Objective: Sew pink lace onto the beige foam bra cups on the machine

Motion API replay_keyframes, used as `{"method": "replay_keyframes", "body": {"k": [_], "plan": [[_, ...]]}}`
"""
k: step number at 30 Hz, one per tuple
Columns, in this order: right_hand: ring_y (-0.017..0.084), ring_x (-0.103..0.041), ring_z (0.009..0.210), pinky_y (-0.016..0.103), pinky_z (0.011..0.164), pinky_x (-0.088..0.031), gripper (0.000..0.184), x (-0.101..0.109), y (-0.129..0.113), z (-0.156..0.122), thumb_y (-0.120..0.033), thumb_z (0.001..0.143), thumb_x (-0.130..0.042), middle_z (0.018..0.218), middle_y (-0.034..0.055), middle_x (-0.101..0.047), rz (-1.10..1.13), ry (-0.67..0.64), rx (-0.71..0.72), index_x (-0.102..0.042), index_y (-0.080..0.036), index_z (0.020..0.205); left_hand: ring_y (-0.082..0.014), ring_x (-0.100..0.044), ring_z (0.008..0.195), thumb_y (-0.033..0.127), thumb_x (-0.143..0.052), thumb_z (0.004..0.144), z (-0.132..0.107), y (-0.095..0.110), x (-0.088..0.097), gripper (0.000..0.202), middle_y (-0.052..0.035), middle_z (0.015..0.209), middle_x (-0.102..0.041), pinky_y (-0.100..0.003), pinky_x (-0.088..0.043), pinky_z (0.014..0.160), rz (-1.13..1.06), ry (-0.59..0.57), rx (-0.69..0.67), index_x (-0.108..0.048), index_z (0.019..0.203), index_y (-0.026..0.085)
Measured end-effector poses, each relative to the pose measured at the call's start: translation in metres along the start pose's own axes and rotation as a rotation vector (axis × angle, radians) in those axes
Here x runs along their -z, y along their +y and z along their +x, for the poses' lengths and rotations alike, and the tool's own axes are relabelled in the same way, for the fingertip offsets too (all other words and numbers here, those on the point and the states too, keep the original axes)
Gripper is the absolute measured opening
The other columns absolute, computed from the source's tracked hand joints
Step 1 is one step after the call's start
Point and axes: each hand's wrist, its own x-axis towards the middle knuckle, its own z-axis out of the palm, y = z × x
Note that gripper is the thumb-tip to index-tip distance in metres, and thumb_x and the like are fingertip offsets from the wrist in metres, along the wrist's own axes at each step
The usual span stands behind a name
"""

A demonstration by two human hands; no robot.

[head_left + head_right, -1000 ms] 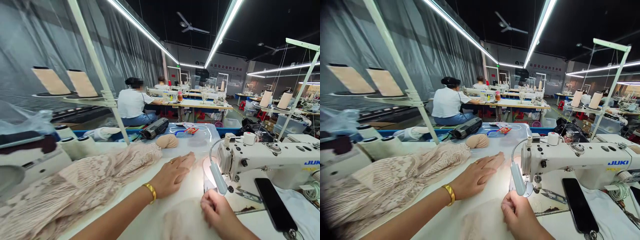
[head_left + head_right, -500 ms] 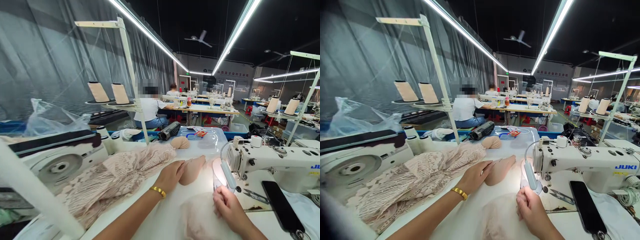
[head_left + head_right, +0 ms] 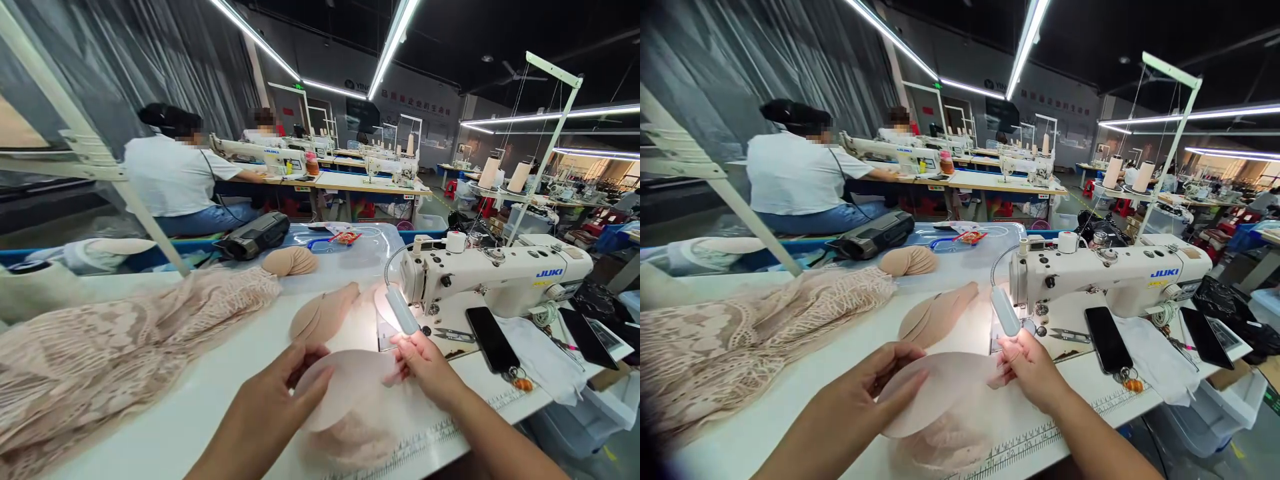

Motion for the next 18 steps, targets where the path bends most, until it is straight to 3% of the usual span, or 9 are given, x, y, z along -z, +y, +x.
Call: {"method": "replay_keyframes", "body": {"k": [2,5,8,10,11,13,14,16,18], "plan": [[0.016,-0.068,0.07,0.032,0.071,-0.052,0.058,0.001,-0.002,-0.006,-0.071,0.088,-0.069,0.088,0.001,-0.069,-0.017,-0.017,0.021,-0.06,-0.02,0.113,-0.0192,-0.072,0.072,0.048,-0.054,0.093,-0.008,0.004,-0.005,0.025,0.0028,0.088,-0.077,-0.026,-0.053,0.062,-0.072,-0.075,0.02,-0.063,0.1,0.026],[0.017,-0.068,0.077,0.033,0.077,-0.053,0.048,-0.001,-0.004,-0.014,-0.049,0.084,-0.082,0.091,0.0006,-0.071,-0.089,-0.019,0.056,-0.06,-0.022,0.117,-0.0197,-0.07,0.071,0.045,-0.049,0.095,-0.007,-0.002,-0.009,0.023,0.0035,0.085,-0.075,-0.028,-0.053,0.065,-0.027,-0.158,-0.01,-0.063,0.095,0.026],[0.017,-0.068,0.081,0.032,0.078,-0.054,0.035,-0.008,-0.007,-0.024,-0.027,0.087,-0.076,0.091,0.0003,-0.073,-0.269,-0.016,0.16,-0.061,-0.024,0.119,-0.0269,-0.074,0.095,0.041,-0.055,0.088,0.007,-0.003,-0.01,0.028,-0.0034,0.106,-0.078,-0.037,-0.057,0.086,0.058,-0.268,-0.181,-0.067,0.107,0.024],[0.017,-0.069,0.082,0.031,0.079,-0.055,0.035,-0.013,-0.013,-0.031,-0.019,0.092,-0.068,0.094,0.0006,-0.074,-0.452,-0.059,0.35,-0.06,-0.026,0.125,-0.0322,-0.067,0.123,0.04,-0.065,0.078,0.021,0.005,-0.007,0.047,-0.0101,0.133,-0.071,-0.043,-0.052,0.105,0.05,-0.455,-0.313,-0.064,0.122,0.022],[0.017,-0.069,0.082,0.031,0.078,-0.055,0.036,-0.015,-0.018,-0.034,-0.016,0.094,-0.065,0.096,0.0012,-0.075,-0.552,-0.083,0.484,-0.058,-0.026,0.128,-0.0324,-0.064,0.128,0.039,-0.067,0.076,0.029,0.011,-0.004,0.052,-0.0113,0.139,-0.068,-0.043,-0.05,0.108,0.036,-0.585,-0.352,-0.062,0.124,0.021],[0.018,-0.069,0.082,0.03,0.075,-0.054,0.037,-0.018,-0.029,-0.038,-0.013,0.099,-0.058,0.099,0.0035,-0.076,-0.758,-0.075,0.778,-0.055,-0.026,0.134,-0.0264,-0.069,0.107,0.034,-0.063,0.077,0.045,0.024,0.003,0.037,-0.0061,0.116,-0.074,-0.034,-0.055,0.091,0.037,-0.802,-0.362,-0.064,0.112,0.022],[0.018,-0.069,0.081,0.03,0.072,-0.053,0.036,-0.019,-0.035,-0.039,-0.012,0.101,-0.055,0.098,0.0046,-0.076,-0.854,-0.034,0.913,-0.054,-0.025,0.135,-0.0226,-0.069,0.091,0.031,-0.059,0.077,0.052,0.028,0.007,0.026,-0.002,0.099,-0.073,-0.029,-0.054,0.077,0.053,-0.835,-0.365,-0.063,0.102,0.022],[0.019,-0.066,0.077,0.03,0.068,-0.049,0.033,-0.021,-0.045,-0.039,-0.009,0.102,-0.054,0.094,0.0054,-0.076,-0.983,0.096,1.114,-0.055,-0.023,0.132,-0.0178,-0.059,0.069,0.026,-0.054,0.08,0.058,0.03,0.013,0.009,0.0033,0.075,-0.064,-0.025,-0.043,0.06,0.1,-0.751,-0.408,-0.058,0.087,0.023],[0.019,-0.064,0.074,0.031,0.067,-0.046,0.032,-0.02,-0.049,-0.035,-0.007,0.101,-0.056,0.092,0.0046,-0.077,-1.007,0.204,1.219,-0.055,-0.021,0.129,-0.0168,-0.054,0.064,0.021,-0.051,0.086,0.055,0.024,0.015,0.006,0.0036,0.069,-0.059,-0.026,-0.037,0.059,0.135,-0.543,-0.529,-0.054,0.082,0.023]]}}
